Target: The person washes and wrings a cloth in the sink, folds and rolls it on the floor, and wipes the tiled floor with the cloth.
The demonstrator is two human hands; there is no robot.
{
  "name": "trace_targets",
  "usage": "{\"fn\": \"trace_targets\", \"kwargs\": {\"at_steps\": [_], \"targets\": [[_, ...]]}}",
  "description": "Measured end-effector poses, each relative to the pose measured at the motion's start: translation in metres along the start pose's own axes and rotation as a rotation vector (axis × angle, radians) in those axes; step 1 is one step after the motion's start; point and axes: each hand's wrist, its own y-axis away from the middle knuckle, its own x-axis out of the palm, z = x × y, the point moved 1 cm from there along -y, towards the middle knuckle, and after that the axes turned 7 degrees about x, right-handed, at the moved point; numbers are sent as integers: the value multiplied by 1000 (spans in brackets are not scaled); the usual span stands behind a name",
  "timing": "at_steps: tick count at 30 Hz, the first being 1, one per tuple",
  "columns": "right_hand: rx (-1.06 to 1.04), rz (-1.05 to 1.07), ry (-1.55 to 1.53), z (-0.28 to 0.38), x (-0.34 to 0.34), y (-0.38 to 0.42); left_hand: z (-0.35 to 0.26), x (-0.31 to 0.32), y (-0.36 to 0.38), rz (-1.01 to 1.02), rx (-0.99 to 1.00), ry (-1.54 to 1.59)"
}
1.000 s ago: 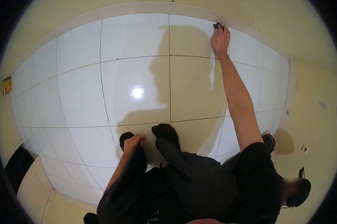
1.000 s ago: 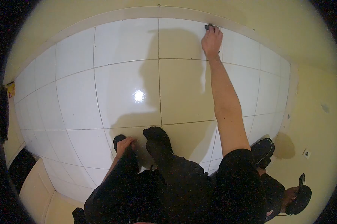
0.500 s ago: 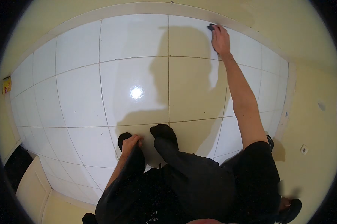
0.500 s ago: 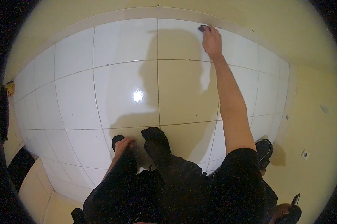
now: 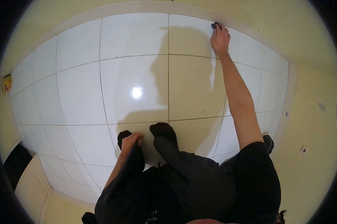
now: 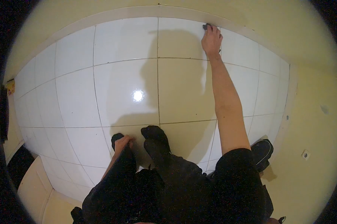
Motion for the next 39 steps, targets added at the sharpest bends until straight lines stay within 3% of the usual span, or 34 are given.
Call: {"fn": "trace_targets", "kwargs": {"at_steps": [4, 9, 11, 17, 20, 23, 26, 32, 35, 39], "targets": [[-257, 147, -185, -7, -16, 24, 1, -2, 1, 40, -44, 50], [-48, 71, -20, 2, -5, 8, -7, -1, -6, 13, 22, -13], [-13, 62, 38, 12, -1, 2, -6, -1, -6, 66, -55, -3], [-181, 144, 18, 4, -14, 10, 0, 4, 0, 30, -53, -35], [-140, 78, 96, 7, -5, -2, -5, 0, -3, 54, -79, -5], [-33, 212, 168, 23, -19, -7, -12, -2, -5, 35, -53, -18], [-66, 248, 184, 17, -18, -6, -4, 2, -3, 13, -52, -18], [-146, 64, 42, 4, -10, -3, -2, 0, -4, 53, -68, -3], [-67, 216, 82, 7, -15, -1, -6, -1, -3, 47, -71, 7], [-136, 157, 50, -3, -13, -2, 0, 1, -3, 23, -48, 34]]}}
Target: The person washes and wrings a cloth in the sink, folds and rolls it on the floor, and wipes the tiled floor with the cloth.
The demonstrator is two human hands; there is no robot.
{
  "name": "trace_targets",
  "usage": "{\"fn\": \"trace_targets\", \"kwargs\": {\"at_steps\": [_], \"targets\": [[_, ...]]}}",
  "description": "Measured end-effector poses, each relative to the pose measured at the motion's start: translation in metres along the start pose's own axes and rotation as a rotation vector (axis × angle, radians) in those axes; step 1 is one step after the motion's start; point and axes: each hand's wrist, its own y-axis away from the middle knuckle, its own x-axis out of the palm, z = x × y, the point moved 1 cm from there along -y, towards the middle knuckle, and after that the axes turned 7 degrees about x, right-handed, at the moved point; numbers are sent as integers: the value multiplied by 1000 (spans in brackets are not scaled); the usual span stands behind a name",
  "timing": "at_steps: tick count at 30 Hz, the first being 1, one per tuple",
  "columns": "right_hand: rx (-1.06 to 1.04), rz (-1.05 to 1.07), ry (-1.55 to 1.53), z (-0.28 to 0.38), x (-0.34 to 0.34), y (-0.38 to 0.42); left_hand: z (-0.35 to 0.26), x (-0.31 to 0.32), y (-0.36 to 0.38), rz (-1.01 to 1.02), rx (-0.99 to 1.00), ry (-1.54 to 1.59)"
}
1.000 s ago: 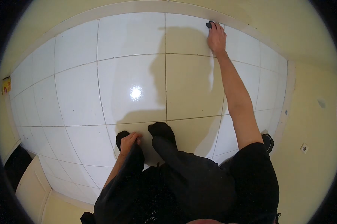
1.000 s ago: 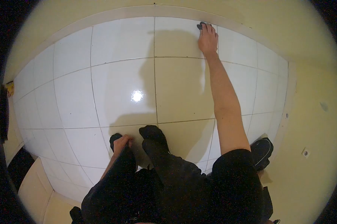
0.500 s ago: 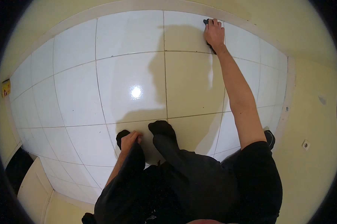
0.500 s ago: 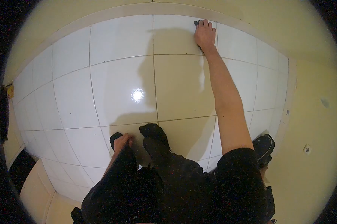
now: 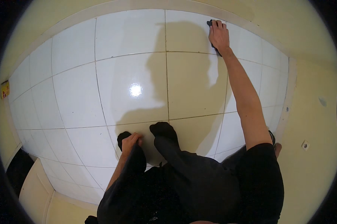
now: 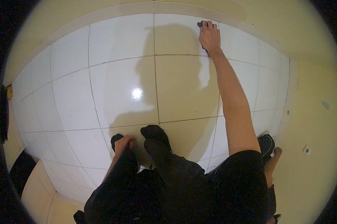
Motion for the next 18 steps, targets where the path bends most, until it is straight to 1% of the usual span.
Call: {"fn": "trace_targets", "kwargs": {"at_steps": [2, 5, 8, 11, 14, 17, 18], "targets": [[-16, -66, -16, -3, 5, -6, 0, -1, 1, 10, 4, -1], [37, 33, 4, 4, -4, -8, -3, -2, 3, 14, 6, -13], [-35, 98, -76, -7, -2, -7, -2, -4, -1, 2, 35, -1], [-23, 17, -69, -8, 3, -6, -2, -4, -2, -2, 61, -2], [32, -57, -36, 1, 3, -5, -6, -3, -4, -17, 57, 6], [9, 56, -90, -2, 3, -6, -2, -4, -2, 6, 61, 4], [3, 48, -89, -2, 3, -5, 1, -4, -1, 22, 64, 1]]}}
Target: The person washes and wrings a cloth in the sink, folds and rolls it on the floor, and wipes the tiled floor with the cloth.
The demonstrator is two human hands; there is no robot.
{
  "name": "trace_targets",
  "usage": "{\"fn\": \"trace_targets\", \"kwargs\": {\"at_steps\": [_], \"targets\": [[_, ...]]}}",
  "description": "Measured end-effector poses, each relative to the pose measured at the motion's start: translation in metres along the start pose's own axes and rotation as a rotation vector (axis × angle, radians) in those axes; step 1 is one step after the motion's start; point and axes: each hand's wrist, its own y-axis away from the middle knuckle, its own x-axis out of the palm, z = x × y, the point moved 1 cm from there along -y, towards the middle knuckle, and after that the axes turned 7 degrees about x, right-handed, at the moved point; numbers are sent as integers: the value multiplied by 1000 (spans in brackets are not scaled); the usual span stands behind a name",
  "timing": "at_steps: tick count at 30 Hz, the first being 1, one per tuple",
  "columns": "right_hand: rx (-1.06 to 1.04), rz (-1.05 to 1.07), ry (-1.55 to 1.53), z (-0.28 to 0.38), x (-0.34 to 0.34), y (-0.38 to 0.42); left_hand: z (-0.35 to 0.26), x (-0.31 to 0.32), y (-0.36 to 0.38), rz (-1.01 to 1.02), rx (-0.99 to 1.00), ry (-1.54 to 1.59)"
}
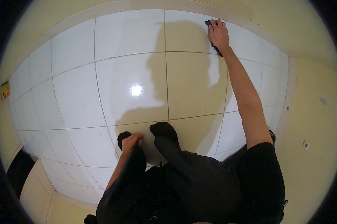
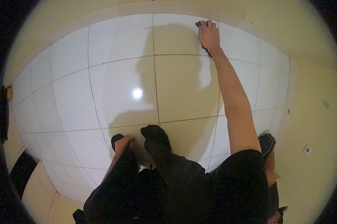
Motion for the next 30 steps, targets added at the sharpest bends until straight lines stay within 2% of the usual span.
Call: {"fn": "trace_targets", "kwargs": {"at_steps": [5, 8, 12, 18, 21, 24, 27, 30], "targets": [[69, -125, 77, 9, 3, -5, 0, 2, 0, -14, 4, -46], [148, -85, 115, 23, 0, -5, 1, 7, 4, -42, 26, -66], [100, -50, 90, 22, -1, 9, -1, 1, 1, -16, 17, -82], [116, -216, 92, 25, 5, -3, 0, 0, 2, 5, -13, -50], [65, -78, 39, 20, -1, 2, 6, 6, 5, -50, 30, -70], [17, -68, 20, 12, -2, 1, 5, 6, 3, -39, 18, -57], [66, -199, 40, 19, 2, -3, 0, 3, -1, -36, 35, -73], [102, -42, 86, 27, -7, 2, -2, 1, 1, -26, -25, -59]]}}
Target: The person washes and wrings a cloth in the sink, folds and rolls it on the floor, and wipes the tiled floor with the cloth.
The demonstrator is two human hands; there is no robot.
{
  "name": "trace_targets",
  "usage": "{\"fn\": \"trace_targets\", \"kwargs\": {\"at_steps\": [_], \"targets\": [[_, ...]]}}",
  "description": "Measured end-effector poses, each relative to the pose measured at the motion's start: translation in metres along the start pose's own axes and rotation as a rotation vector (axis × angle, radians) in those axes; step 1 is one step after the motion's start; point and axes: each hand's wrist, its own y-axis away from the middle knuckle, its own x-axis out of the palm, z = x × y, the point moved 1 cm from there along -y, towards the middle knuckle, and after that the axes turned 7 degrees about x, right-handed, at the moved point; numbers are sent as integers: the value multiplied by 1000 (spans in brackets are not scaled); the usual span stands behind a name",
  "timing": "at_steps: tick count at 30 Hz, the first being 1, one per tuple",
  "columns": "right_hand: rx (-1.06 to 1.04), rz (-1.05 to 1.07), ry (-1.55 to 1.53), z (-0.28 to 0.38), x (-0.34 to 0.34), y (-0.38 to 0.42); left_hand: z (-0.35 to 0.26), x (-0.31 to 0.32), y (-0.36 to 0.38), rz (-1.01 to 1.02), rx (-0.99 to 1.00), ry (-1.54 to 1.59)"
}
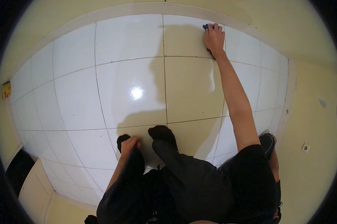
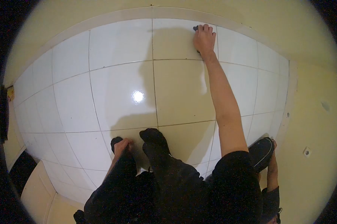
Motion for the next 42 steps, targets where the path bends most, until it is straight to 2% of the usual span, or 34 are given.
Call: {"fn": "trace_targets", "kwargs": {"at_steps": [3, 6, 10, 14, 18, 21, 24, 27, 30, 33, 37, 40, 42], "targets": [[-72, -18, -47, -5, -4, 20, 1, 2, 0, -5, -8, 1], [-13, -13, 50, -16, 0, 6, 1, 3, 0, -13, -19, 12], [31, -10, 11, -17, -1, -3, -5, 0, -1, -29, 1, -15], [-93, 32, -69, -25, -2, 14, -1, -2, -1, 27, -55, 34], [-13, -45, -82, -30, 6, -7, 2, 3, 0, -51, 57, -49], [33, -36, -10, -20, 8, 0, 6, 4, 3, -19, 39, -42], [-74, -8, -56, -20, 0, 17, 8, 5, 4, -8, 20, -67], [-47, -52, -26, -26, 3, 6, 8, 3, 4, 42, -32, -12], [71, -95, -24, -20, 9, -3, 6, 2, 4, 14, -16, 7], [19, 6, 17, -12, 3, 7, 4, 1, 3, 9, 5, -57], [-85, -47, -83, -26, 7, 12, 4, -1, 1, 40, -33, 28], [35, -126, -60, -21, 14, -5, 0, -3, 0, 16, -3, 22], [87, -92, -13, -9, 15, -6, 1, 2, 0, -47, 55, -30]]}}
